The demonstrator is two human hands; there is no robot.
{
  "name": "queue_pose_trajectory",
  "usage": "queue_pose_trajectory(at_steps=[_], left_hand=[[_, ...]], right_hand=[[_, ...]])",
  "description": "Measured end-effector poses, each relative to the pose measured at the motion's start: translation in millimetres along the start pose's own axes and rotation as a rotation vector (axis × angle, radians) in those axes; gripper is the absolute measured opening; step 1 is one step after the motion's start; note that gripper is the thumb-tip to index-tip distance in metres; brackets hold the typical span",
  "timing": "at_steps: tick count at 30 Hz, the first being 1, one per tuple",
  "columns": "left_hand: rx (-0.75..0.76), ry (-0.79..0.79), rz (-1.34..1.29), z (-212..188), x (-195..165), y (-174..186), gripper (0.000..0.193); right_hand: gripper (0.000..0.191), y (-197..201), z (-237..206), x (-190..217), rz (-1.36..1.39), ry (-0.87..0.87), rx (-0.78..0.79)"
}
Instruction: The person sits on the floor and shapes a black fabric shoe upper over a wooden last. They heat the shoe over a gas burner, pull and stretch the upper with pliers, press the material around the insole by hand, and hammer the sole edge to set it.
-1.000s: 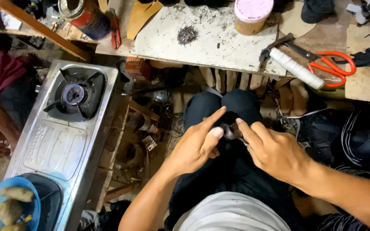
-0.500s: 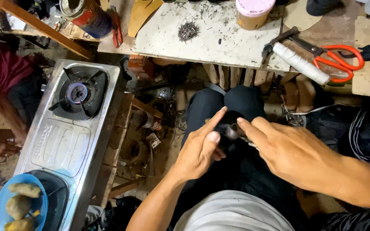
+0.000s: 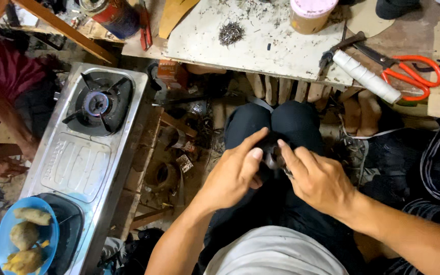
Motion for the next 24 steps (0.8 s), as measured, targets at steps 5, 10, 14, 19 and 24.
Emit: queue_pose_trajectory(at_steps=[5,10,14,19,24], left_hand=[[-0.315,-0.496,0.316,-15,-28,-4,0.032],[-0.22,-0.263,0.176,-12,-29,-6,0.041],[-0.014,0.358,0.101,-14,-1,-9,0.052],[-0.416,-0.633,0.403,-33,-38,-12,0.025],[-0.081,0.257,0.005,-21,11,-19,0.05]], right_hand=[[0.066,15,-11,4,0.202,-0.084,0.16],[0.058,0,-12,8,-0.053,-0.075,0.235],[0.056,-6,-12,15,0.078,-0.111,0.074],[0.067,-5,-30,13,0.274,-0.21,0.246],[0.057,-14,-26,22,0.033,-0.161,0.166]])
Point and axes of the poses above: each hand's wrist, its own z-axis towards the middle knuckle, its own y-axis out of the back of the hand, x = y × z, the point moved 5 cm from there along z, towards the middle knuckle, and after that the axes turned 4 degrees about y, right-handed, at the moved point
